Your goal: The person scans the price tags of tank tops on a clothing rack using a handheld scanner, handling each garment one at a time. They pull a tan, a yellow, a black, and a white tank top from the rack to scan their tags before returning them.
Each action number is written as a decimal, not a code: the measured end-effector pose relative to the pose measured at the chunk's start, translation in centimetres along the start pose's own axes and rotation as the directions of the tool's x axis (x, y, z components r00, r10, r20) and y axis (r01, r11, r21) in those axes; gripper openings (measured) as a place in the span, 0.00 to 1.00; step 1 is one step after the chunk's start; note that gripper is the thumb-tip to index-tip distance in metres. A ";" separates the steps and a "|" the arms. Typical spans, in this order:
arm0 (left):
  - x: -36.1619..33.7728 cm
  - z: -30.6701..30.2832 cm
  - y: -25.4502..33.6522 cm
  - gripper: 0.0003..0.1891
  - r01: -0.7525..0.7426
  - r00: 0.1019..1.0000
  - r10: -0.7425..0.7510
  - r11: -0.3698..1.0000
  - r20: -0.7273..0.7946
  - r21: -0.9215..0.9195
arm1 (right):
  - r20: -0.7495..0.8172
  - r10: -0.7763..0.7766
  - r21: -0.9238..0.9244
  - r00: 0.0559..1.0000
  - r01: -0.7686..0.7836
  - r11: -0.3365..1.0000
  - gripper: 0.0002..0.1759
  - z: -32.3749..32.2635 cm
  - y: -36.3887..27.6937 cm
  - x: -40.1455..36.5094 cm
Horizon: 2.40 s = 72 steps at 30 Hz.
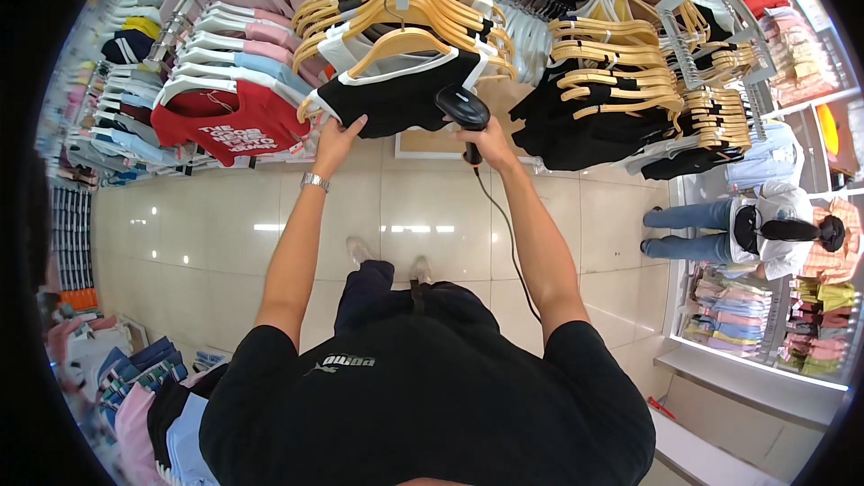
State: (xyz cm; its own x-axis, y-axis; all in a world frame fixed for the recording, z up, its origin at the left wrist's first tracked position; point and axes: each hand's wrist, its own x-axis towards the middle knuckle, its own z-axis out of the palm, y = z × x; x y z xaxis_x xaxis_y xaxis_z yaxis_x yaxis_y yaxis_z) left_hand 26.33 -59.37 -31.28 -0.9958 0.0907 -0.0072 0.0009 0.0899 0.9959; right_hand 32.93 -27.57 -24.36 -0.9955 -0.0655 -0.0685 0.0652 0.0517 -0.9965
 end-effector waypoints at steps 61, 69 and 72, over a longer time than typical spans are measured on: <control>-23.2 -4.9 3.6 0.26 0.554 0.826 -0.469 0.777 0.313 -0.299 | 0.282 0.264 0.385 0.922 -0.361 0.849 0.22 -0.6 2.1 -20.2; -22.9 -5.9 2.4 0.23 0.425 0.901 -0.389 0.706 0.192 -0.567 | 0.075 0.259 0.413 0.963 -0.266 0.871 0.12 -1.5 1.7 -20.1; -22.7 -6.5 2.1 0.24 0.416 0.904 -0.388 0.695 0.183 -0.587 | 0.040 0.260 0.415 0.965 -0.253 0.874 0.12 -2.1 1.7 -20.1</control>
State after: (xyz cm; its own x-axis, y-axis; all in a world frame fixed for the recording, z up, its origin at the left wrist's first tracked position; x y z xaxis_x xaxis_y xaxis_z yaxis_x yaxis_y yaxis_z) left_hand 48.35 -67.65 -28.44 -0.8836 0.2283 -0.4089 -0.4675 -0.4815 0.7414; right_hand 52.86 -24.06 -24.58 -0.9407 -0.0896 -0.3272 0.3373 -0.3514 -0.8734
